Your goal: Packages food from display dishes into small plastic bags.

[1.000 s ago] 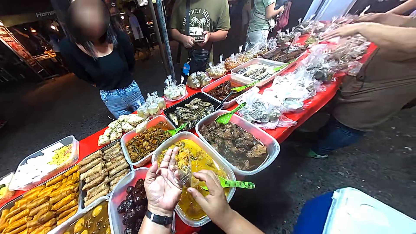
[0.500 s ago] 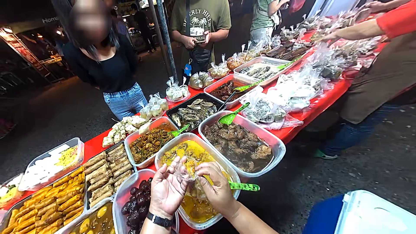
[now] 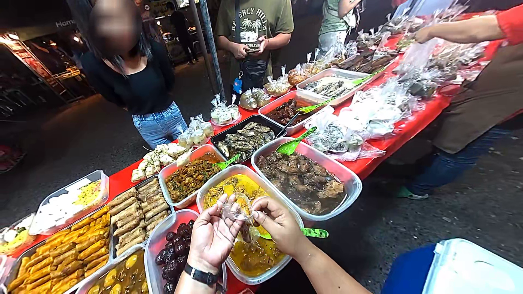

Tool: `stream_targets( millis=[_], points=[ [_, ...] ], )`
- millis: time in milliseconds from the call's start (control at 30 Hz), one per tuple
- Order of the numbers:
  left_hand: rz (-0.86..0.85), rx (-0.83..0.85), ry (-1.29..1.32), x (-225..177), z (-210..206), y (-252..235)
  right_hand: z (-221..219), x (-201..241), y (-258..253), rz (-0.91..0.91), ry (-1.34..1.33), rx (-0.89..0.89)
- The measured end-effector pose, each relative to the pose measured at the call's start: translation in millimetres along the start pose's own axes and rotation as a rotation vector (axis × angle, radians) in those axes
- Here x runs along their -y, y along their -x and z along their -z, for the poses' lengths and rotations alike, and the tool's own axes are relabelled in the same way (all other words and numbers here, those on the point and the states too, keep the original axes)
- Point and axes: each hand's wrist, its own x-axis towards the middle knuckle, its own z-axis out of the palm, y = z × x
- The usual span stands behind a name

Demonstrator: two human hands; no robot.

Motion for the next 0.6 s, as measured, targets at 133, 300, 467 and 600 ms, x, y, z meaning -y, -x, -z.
stream_targets(
  millis=[133, 300, 467, 600],
  points=[
    [0.006, -0.031, -0.013, 0.9, -0.6, 1.4, 1.5, 0.7, -1.8, 0.021, 0.086, 0.015],
    [-0.01, -0.127, 0.002, 6.0, -4.5, 2.2, 2.4, 4.9, -5.0, 0.099, 0.285, 0.045],
    [-0.033, -0.041, 0.026, 7.3, -2.7, 6.2, 4.0, 1.5, -5.4, 0.115, 0.303, -0.019],
    [-0.068, -0.085, -0.038, 10.5, -2.0, 7.5, 5.9, 1.3, -5.6, 0.105, 0.32, -0.057]
  ],
)
